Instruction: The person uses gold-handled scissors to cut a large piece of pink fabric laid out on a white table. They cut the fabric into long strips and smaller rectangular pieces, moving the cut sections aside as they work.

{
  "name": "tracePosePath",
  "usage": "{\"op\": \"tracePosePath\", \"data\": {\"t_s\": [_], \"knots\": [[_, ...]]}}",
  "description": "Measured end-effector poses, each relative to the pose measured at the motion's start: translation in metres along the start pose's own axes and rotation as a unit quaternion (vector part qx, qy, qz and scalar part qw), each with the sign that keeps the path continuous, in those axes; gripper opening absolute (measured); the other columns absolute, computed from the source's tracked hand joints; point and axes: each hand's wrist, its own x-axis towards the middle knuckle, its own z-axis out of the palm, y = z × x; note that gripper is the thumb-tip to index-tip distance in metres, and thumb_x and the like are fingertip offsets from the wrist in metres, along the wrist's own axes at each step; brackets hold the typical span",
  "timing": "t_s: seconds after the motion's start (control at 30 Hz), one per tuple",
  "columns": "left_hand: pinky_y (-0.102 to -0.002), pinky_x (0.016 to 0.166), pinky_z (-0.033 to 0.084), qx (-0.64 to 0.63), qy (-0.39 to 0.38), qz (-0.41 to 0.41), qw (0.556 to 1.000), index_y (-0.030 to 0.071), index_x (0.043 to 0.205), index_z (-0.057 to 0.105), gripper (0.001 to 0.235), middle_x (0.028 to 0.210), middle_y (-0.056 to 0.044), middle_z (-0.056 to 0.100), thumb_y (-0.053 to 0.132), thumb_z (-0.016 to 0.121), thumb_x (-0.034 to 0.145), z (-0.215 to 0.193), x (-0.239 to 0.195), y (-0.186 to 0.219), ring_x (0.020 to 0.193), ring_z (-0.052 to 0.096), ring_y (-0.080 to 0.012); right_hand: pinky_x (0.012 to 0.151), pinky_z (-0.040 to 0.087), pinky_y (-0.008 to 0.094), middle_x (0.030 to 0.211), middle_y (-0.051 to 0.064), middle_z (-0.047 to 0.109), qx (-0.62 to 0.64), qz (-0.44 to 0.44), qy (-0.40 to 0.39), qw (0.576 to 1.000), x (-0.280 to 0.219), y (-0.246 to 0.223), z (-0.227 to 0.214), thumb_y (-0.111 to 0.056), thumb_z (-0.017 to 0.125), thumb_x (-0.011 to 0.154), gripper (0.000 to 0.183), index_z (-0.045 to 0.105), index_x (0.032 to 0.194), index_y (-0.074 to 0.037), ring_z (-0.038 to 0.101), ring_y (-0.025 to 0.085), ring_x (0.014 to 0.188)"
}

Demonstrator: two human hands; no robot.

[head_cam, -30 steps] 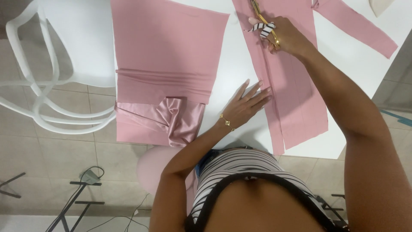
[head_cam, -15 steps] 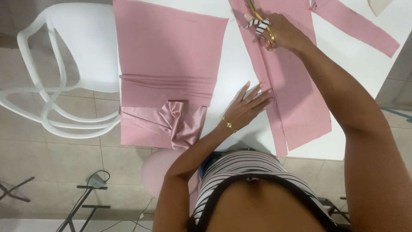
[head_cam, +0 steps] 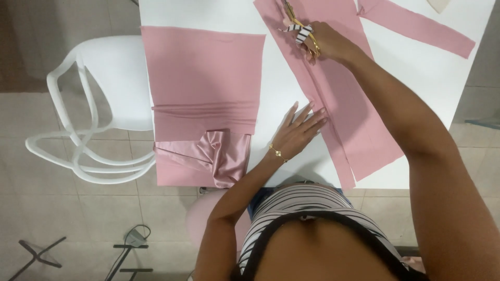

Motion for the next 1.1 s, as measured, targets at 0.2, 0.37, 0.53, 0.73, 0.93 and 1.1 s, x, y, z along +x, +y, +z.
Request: {"op": "tracePosePath", "data": {"t_s": [0.2, 0.37, 0.53, 0.73, 0.93, 1.1], "knots": [[-0.064, 0.138, 0.020, 0.023, -0.065, 0.010, 0.998, 0.023, 0.161, 0.061, 0.047, 0.176, -0.002, 0.039, 0.034, 0.069, 0.116, 0.000, -0.003, 0.002, 0.166, 0.023, -0.0358, 0.051, 0.054, 0.027, 0.078, 0.005, 0.066, 0.137, 0.100, 0.173, 0.970, -0.177, -0.093, 0.003, -0.043, 0.059, 0.119, 0.041, 0.062, 0.104, -0.005, 0.061, 0.014, 0.056], [-0.064, 0.137, 0.024, -0.007, -0.014, -0.016, 1.000, 0.031, 0.161, 0.053, 0.046, 0.173, 0.003, 0.044, 0.039, 0.054, 0.115, 0.024, -0.005, 0.006, 0.166, 0.028, -0.0315, 0.066, 0.050, 0.041, 0.069, 0.015, 0.061, 0.148, 0.203, 0.299, 0.921, -0.327, -0.005, 0.113, -0.052, 0.077, 0.113, 0.050, 0.065, 0.103, -0.005, 0.065, 0.030, 0.061], [-0.067, 0.137, 0.018, 0.026, -0.037, 0.000, 0.999, 0.031, 0.166, 0.046, 0.051, 0.177, -0.001, 0.037, 0.044, 0.049, 0.117, 0.015, 0.004, 0.009, 0.167, 0.022, -0.0349, 0.052, 0.042, 0.036, 0.058, 0.015, 0.059, 0.258, 0.330, 0.362, 0.833, -0.442, -0.013, 0.201, -0.051, 0.066, 0.120, 0.052, 0.064, 0.101, -0.002, 0.059, 0.027, 0.048], [-0.062, 0.134, 0.023, 0.066, 0.003, -0.008, 0.998, 0.031, 0.159, 0.058, 0.044, 0.170, -0.001, 0.050, 0.041, 0.051, 0.116, 0.023, -0.017, 0.014, 0.163, 0.034, -0.0320, 0.046, 0.038, 0.029, 0.056, 0.016, 0.059, 0.317, 0.329, 0.425, 0.781, -0.501, -0.010, 0.229, -0.043, 0.065, 0.121, 0.046, 0.064, 0.098, -0.003, 0.053, 0.022, 0.041], [-0.060, 0.132, 0.028, 0.169, 0.018, -0.047, 0.984, 0.032, 0.154, 0.064, 0.046, 0.169, -0.004, 0.051, 0.033, 0.071, 0.109, 0.029, -0.037, 0.035, 0.159, 0.040, -0.0330, 0.043, 0.041, 0.030, 0.055, 0.016, 0.061, 0.322, 0.246, 0.382, 0.831, -0.539, 0.034, 0.221, -0.044, 0.070, 0.114, 0.045, 0.064, 0.096, -0.004, 0.056, 0.022, 0.041], [-0.054, 0.131, 0.031, 0.163, 0.100, -0.158, 0.969, 0.017, 0.130, 0.073, 0.025, 0.151, -0.003, 0.063, 0.028, 0.057, 0.115, 0.068, -0.037, 0.106, 0.152, 0.048, -0.0281, 0.033, 0.042, 0.029, 0.055, 0.019, 0.065, 0.336, 0.218, 0.252, 0.881, -0.586, 0.026, 0.212, -0.036, 0.079, 0.101, 0.037, 0.068, 0.089, -0.003, 0.060, 0.025, 0.035]]}}
